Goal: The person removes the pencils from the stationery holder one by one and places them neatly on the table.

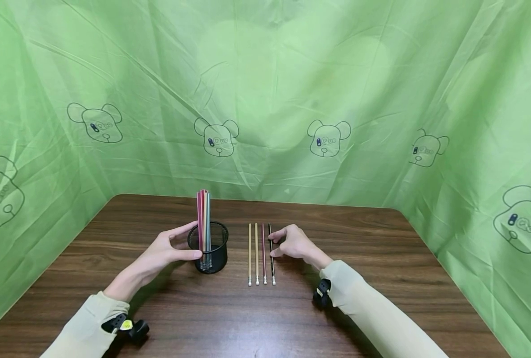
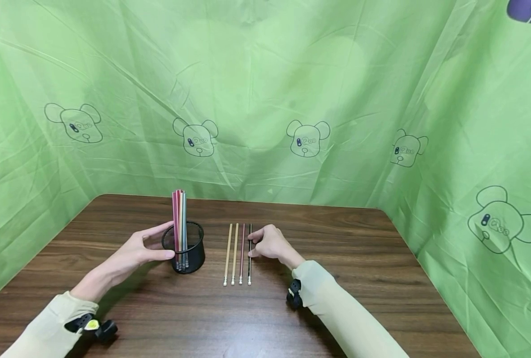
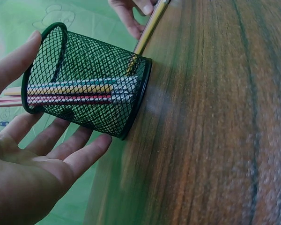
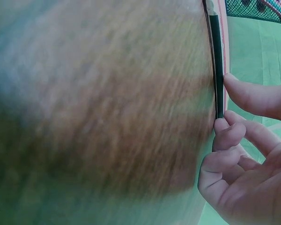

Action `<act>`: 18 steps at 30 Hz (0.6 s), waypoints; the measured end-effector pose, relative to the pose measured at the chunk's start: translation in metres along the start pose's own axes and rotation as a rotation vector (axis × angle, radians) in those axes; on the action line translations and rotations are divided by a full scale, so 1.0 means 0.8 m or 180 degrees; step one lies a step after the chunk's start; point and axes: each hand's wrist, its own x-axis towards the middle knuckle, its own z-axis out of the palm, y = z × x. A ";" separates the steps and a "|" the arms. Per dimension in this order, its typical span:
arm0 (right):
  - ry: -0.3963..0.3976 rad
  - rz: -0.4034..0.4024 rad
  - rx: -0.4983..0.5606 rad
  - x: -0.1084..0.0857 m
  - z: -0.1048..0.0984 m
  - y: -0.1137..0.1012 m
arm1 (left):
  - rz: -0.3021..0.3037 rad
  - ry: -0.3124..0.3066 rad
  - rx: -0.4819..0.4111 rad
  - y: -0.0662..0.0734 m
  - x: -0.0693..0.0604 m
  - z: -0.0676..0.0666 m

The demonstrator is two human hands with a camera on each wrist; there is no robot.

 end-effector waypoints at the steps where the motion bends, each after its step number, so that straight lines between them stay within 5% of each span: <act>1: 0.0000 0.0002 0.0007 0.000 0.000 0.000 | 0.0001 0.0001 0.0002 0.000 0.000 0.000; 18: 0.0005 0.0012 0.0049 0.000 -0.002 -0.001 | -0.0025 0.0013 0.0011 0.001 -0.001 0.000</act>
